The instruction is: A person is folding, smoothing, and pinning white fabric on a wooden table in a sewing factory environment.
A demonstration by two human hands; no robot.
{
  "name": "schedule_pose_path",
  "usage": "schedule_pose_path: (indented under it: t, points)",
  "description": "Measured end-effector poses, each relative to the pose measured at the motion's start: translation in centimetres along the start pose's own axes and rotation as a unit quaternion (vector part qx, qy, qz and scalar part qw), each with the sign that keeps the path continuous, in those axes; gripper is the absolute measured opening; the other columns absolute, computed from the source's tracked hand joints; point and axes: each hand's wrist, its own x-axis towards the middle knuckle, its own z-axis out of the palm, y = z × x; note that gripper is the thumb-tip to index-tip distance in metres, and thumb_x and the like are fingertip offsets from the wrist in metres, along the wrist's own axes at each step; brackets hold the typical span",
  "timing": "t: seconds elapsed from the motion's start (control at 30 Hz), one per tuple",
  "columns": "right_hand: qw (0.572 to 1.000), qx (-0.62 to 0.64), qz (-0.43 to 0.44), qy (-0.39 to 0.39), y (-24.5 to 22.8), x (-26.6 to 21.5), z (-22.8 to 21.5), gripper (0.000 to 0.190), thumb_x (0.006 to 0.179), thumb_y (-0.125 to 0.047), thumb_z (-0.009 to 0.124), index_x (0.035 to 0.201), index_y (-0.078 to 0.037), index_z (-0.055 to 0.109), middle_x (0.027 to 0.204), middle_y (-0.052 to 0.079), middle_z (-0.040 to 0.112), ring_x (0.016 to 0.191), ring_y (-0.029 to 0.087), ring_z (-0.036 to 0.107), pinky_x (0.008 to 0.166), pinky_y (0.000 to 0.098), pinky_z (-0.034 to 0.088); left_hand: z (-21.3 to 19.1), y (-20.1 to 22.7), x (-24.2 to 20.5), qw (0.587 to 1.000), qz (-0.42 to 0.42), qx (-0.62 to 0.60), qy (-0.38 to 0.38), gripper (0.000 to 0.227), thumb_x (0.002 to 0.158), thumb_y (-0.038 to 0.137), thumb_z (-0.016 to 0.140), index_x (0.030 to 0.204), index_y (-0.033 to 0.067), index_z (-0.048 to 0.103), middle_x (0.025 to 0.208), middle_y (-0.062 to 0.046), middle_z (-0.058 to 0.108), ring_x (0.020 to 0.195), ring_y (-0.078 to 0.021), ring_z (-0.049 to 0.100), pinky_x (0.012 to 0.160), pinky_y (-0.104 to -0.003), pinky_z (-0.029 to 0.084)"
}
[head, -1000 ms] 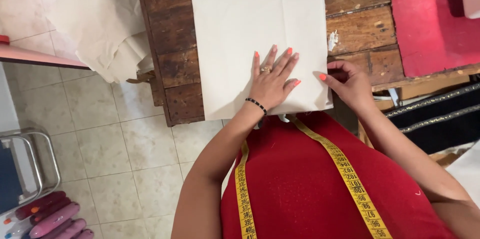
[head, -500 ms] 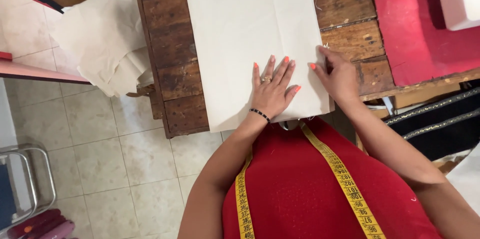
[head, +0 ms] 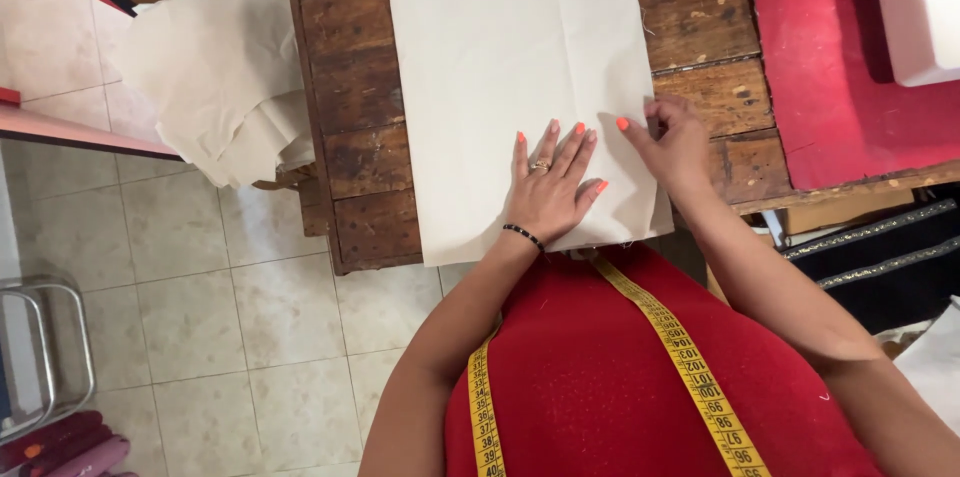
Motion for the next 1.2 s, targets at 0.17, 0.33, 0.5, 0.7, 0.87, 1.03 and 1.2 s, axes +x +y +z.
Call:
schedule_pose_path:
  t: [0.17, 0.33, 0.5, 0.7, 0.87, 1.03, 1.2]
  points:
    - [0.966, -0.163, -0.199, -0.029, -6.6, -1.1, 0.7, 0.025, 0.091, -0.021, 0.080, 0.113, -0.010, 0.080, 0.115, 0.016, 0.074, 0.109, 0.039, 0.071, 0.087, 0.0444, 0.059, -1.3, 0.4, -0.3, 1.000, 0.001, -0.011, -0.006, 0.071, 0.107, 0.062, 0.022, 0.166, 0.0240, 0.017, 0.175, 0.004, 0.010, 0.161, -0.0267, 0.001, 0.127, -0.063, -0.008]
    - [0.953, -0.212, -0.214, -0.032, -8.1, -1.7, 1.3, 0.023, 0.093, -0.029, 0.073, 0.115, -0.026, 0.080, 0.117, -0.002, 0.076, 0.106, 0.024, 0.074, 0.085, 0.0361, 0.060, 0.7, 0.1, 0.3, 1.000, -0.003, -0.011, 0.004, 0.072, 0.106, 0.065, 0.019, 0.165, 0.0233, 0.021, 0.174, 0.005, 0.012, 0.161, -0.0271, 0.001, 0.127, -0.063, -0.008]
    - [0.979, -0.118, -0.165, -0.031, -4.3, -0.8, 0.3, 0.021, 0.095, -0.024, 0.075, 0.116, -0.023, 0.080, 0.116, 0.006, 0.076, 0.106, 0.032, 0.072, 0.082, 0.0417, 0.060, 0.2, 0.2, -0.1, 0.999, -0.003, 0.004, 0.033, 0.070, 0.107, 0.062, 0.027, 0.166, 0.0262, 0.019, 0.174, 0.005, 0.015, 0.162, -0.0253, 0.004, 0.127, -0.062, -0.008]
    - [0.998, -0.049, -0.047, 0.018, -4.5, -1.0, -2.8, 0.023, 0.096, -0.027, 0.082, 0.110, -0.009, 0.079, 0.125, 0.014, 0.070, 0.095, 0.038, 0.071, 0.075, 0.0461, 0.059, 0.3, 0.1, 0.0, 1.000, -0.003, -0.003, 0.023, 0.070, 0.107, 0.061, 0.024, 0.167, 0.0263, 0.017, 0.175, 0.006, 0.013, 0.162, -0.0246, 0.001, 0.126, -0.062, -0.009]
    - [0.995, 0.012, -0.083, -0.058, -7.9, 1.0, -2.5, 0.045, 0.096, -0.029, 0.083, 0.129, -0.002, 0.070, 0.117, 0.023, 0.071, 0.093, 0.037, 0.073, 0.070, 0.0403, 0.060, 2.7, -1.1, 0.7, 0.989, 0.031, -0.062, 0.128, 0.069, 0.104, 0.061, 0.040, 0.163, 0.0266, 0.032, 0.169, 0.003, 0.035, 0.160, -0.0244, 0.021, 0.128, -0.062, -0.002]
    - [0.974, 0.160, 0.068, -0.147, -3.2, 7.8, 2.8, 0.063, 0.097, -0.036, 0.080, 0.144, -0.001, 0.054, 0.096, 0.011, 0.072, 0.072, 0.020, 0.073, 0.060, 0.0314, 0.060, -2.7, -4.3, -4.6, 0.943, 0.009, -0.169, 0.285, 0.078, 0.089, 0.050, 0.074, 0.153, 0.0136, 0.048, 0.156, -0.009, 0.049, 0.145, -0.0345, 0.046, 0.121, -0.067, 0.020]
    - [0.902, 0.315, 0.191, -0.224, -20.8, 6.3, 3.2, 0.044, 0.097, -0.023, 0.073, 0.070, -0.024, 0.039, 0.070, -0.007, 0.046, 0.067, 0.006, 0.048, 0.072, 0.0262, 0.050, -6.6, -2.8, -13.2, 0.972, -0.109, -0.190, 0.091, 0.148, 0.054, 0.098, 0.041, 0.161, -0.0006, 0.016, 0.172, -0.017, 0.009, 0.159, -0.0357, 0.004, 0.123, -0.060, -0.008]
